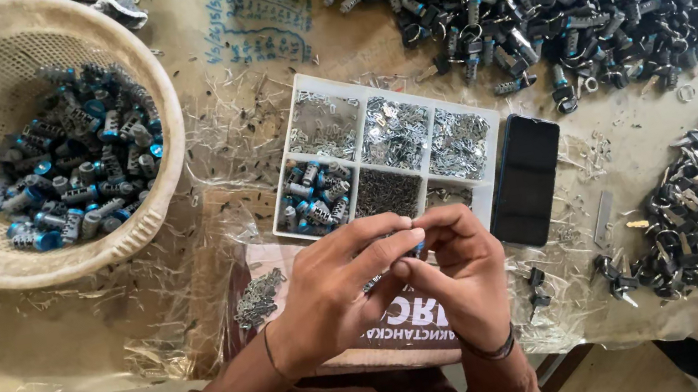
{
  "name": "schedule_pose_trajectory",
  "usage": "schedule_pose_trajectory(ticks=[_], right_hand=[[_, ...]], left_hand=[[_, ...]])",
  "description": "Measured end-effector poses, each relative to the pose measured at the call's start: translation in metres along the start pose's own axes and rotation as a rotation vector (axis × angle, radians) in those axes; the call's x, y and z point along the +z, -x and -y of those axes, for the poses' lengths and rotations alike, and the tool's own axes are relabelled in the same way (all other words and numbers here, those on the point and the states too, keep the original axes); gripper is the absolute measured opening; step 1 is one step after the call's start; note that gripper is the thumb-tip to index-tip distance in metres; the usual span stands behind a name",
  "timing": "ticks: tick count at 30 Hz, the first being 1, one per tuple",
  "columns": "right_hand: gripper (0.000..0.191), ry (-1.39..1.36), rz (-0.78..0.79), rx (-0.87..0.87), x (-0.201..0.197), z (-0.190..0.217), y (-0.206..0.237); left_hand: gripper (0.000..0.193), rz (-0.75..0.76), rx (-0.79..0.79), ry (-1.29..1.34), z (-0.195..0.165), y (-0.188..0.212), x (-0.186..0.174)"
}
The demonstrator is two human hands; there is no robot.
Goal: The person sits at a workbench assembling small blue plastic fittings with metal clips. They pick components from a compartment organizer box, press a metal clip onto each fitting by hand, and place finished assemblies into a plastic basket, repeating the cycle continuously.
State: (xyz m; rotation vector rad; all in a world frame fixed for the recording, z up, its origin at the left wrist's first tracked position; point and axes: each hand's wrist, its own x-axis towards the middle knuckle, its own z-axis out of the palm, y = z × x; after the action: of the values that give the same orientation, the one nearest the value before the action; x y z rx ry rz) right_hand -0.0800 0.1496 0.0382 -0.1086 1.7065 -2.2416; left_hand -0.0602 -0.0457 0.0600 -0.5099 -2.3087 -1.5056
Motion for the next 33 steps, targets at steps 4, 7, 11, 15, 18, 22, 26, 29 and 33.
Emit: schedule_pose_trajectory(ticks=[4,7,11,15,18,22,26,29,33], right_hand=[[0.037,0.322,0.08,-0.174,-0.003,0.018,-0.014],[0.021,0.989,-0.37,-0.423,0.002,0.028,-0.026],[0.014,1.509,-0.064,-0.451,0.016,0.023,-0.055],[0.011,1.535,-0.089,-0.51,0.018,0.018,-0.064],[0.011,1.368,-0.148,-0.52,0.012,0.018,-0.057],[0.014,1.342,-0.077,-0.528,0.013,0.017,-0.054],[0.01,1.371,-0.116,-0.547,0.019,0.017,-0.058],[0.013,1.416,-0.059,-0.502,0.023,0.016,-0.065],[0.014,1.458,0.01,-0.467,0.021,0.017,-0.072]], left_hand=[[0.043,-0.071,-0.029,-0.094,0.011,-0.003,0.006],[0.039,-0.134,-0.094,-0.217,0.021,-0.007,0.011],[0.041,-0.084,-0.181,-0.273,0.03,-0.01,0.017],[0.045,-0.003,-0.192,-0.252,0.037,-0.012,0.014],[0.045,-0.016,-0.155,-0.216,0.04,-0.013,0.011],[0.046,-0.02,-0.155,-0.193,0.041,-0.014,0.01],[0.047,-0.023,-0.165,-0.197,0.042,-0.013,0.006],[0.046,-0.043,-0.154,-0.191,0.042,-0.013,0.006],[0.047,-0.045,-0.15,-0.193,0.042,-0.013,0.006]])
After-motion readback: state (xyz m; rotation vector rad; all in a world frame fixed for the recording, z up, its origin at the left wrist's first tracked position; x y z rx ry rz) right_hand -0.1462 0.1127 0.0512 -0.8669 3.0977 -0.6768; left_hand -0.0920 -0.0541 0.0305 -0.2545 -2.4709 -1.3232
